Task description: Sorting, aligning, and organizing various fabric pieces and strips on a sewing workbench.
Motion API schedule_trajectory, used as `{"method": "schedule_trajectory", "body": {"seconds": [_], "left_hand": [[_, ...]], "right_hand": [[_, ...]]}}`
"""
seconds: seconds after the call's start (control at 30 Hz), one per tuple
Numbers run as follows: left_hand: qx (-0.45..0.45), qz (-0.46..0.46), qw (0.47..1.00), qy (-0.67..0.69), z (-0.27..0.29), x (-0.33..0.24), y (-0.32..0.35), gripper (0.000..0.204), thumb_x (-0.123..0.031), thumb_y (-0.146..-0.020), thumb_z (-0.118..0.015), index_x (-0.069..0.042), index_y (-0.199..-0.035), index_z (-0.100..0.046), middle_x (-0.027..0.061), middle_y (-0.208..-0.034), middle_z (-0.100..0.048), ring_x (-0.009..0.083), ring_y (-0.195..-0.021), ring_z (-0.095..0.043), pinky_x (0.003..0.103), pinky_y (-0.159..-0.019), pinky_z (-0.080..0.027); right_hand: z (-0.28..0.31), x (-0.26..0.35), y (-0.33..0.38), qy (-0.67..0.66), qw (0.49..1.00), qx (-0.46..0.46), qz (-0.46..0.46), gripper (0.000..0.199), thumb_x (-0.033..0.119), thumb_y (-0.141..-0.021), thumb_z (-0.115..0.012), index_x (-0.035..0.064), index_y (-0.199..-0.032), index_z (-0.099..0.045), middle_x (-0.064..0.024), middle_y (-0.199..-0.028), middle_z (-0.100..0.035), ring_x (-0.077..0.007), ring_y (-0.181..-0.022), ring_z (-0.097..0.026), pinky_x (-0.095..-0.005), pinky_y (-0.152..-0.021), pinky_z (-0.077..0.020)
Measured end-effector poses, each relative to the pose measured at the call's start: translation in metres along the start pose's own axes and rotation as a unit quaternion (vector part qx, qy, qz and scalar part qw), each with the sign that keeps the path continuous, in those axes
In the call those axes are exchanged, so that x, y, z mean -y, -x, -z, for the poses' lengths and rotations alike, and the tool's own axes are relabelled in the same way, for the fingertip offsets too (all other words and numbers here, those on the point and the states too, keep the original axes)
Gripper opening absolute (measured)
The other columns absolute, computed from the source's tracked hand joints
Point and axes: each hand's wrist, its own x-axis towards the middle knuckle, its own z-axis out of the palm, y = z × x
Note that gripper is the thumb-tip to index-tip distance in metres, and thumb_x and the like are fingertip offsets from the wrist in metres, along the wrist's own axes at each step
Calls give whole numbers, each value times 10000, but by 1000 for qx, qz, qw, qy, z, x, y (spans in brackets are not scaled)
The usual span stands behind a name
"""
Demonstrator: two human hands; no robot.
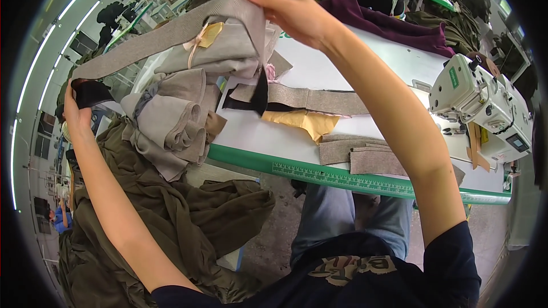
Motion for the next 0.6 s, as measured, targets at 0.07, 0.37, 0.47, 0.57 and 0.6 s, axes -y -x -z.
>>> {"method": "schedule_trajectory", "body": {"seconds": [0.07,0.37,0.47,0.57,0.6], "left_hand": [[-8,-13,999,-28,-2,-4,5,295,-266,-957,-625,-41,-1147,-642,68,-1040,-683,214,-954,-644,339,-876,-524],[4,-84,975,-206,45,18,-3,342,-332,-930,-682,-29,-1079,-631,61,-1040,-657,173,-938,-621,318,-851,-494],[10,-93,968,-234,50,35,-5,340,-342,-932,-680,-30,-1055,-622,56,-1022,-654,156,-915,-614,313,-831,-489],[6,-93,966,-241,52,46,-3,344,-354,-934,-677,-33,-1041,-611,51,-1006,-650,141,-892,-609,307,-807,-486],[5,-97,962,-253,53,48,-2,348,-357,-935,-675,-35,-1048,-606,45,-996,-642,137,-890,-599,303,-813,-477]], "right_hand": [[-5,13,-9,-13,1000,-18,12,264,352,-910,-706,118,-1021,-653,41,-954,-622,-70,-947,-556,-253,-919,-423],[44,56,41,322,935,94,-116,369,341,-783,-820,76,-1007,-696,22,-926,-666,-92,-869,-594,-244,-822,-462],[47,51,63,386,883,142,-226,390,301,-710,-871,47,-964,-720,4,-848,-682,-102,-802,-604,-253,-769,-468],[55,44,77,395,862,147,-282,379,268,-674,-892,36,-931,-736,-8,-794,-685,-107,-759,-603,-261,-752,-468],[59,40,80,393,861,136,-291,371,257,-665,-897,36,-919,-741,-10,-783,-685,-108,-749,-601,-263,-755,-468]]}}
